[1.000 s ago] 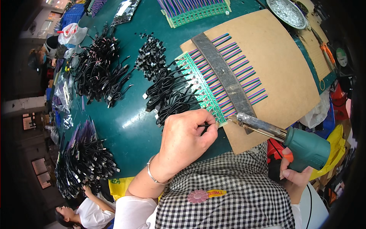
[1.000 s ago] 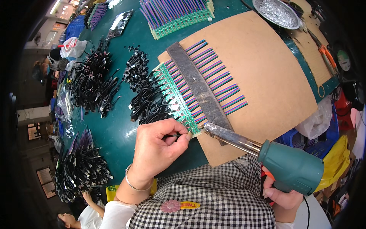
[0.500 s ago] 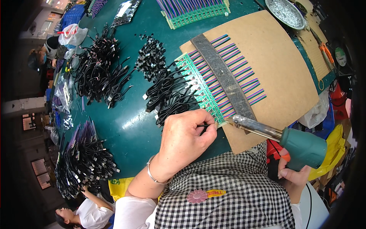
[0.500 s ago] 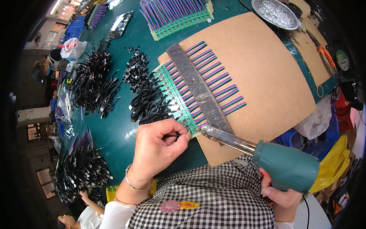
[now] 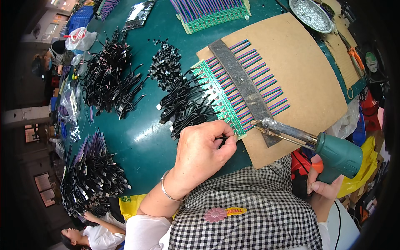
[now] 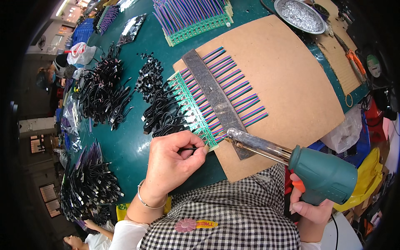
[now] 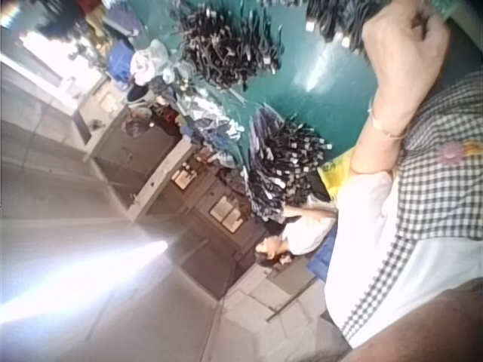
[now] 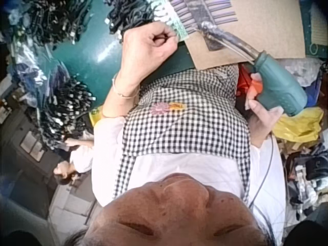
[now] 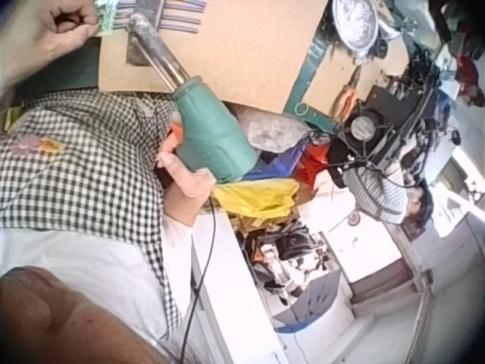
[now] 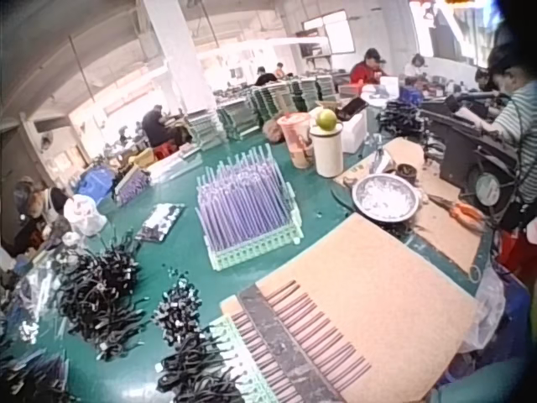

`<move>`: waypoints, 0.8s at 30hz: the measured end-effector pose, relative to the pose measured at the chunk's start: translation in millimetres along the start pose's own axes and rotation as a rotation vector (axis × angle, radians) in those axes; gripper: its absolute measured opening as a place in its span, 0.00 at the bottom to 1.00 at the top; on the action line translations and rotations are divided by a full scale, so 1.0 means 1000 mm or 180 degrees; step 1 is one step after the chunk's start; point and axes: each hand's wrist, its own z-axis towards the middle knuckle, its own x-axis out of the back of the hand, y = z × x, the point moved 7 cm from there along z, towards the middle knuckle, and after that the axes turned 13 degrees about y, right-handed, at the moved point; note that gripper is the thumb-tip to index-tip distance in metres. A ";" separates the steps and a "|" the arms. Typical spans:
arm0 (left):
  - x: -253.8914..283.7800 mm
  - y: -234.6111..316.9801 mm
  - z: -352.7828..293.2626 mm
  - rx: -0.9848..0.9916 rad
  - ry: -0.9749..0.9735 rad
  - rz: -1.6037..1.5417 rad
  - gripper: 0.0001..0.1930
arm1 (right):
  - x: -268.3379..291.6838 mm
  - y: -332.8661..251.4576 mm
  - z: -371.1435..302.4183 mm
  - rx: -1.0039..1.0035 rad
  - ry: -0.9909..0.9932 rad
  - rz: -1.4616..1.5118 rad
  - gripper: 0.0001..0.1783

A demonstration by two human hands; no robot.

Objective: The person solders cables onto a circuit board strip using a soldering iron and hands, moves the strip aside, and solders electronic components onto another circuit board strip.

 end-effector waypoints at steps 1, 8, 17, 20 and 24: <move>0.001 0.001 0.000 -0.0011 -0.0006 0.0026 0.03 | 0.001 -0.001 0.001 0.0041 -0.0021 0.0028 0.41; 0.001 0.000 -0.001 -0.0064 0.0029 0.0051 0.03 | -0.012 -0.005 0.006 0.0423 0.0104 0.0048 0.33; 0.006 0.007 -0.006 -0.0359 0.0092 0.0148 0.05 | 0.001 -0.005 0.010 0.0359 -0.0360 0.0216 0.37; 0.010 0.009 -0.009 -0.0349 0.0095 0.0422 0.05 | 0.003 -0.003 0.012 0.0401 -0.0350 0.0302 0.36; 0.012 0.006 -0.010 -0.0323 -0.0071 0.0606 0.05 | 0.001 -0.005 0.013 0.0373 -0.0329 0.0305 0.36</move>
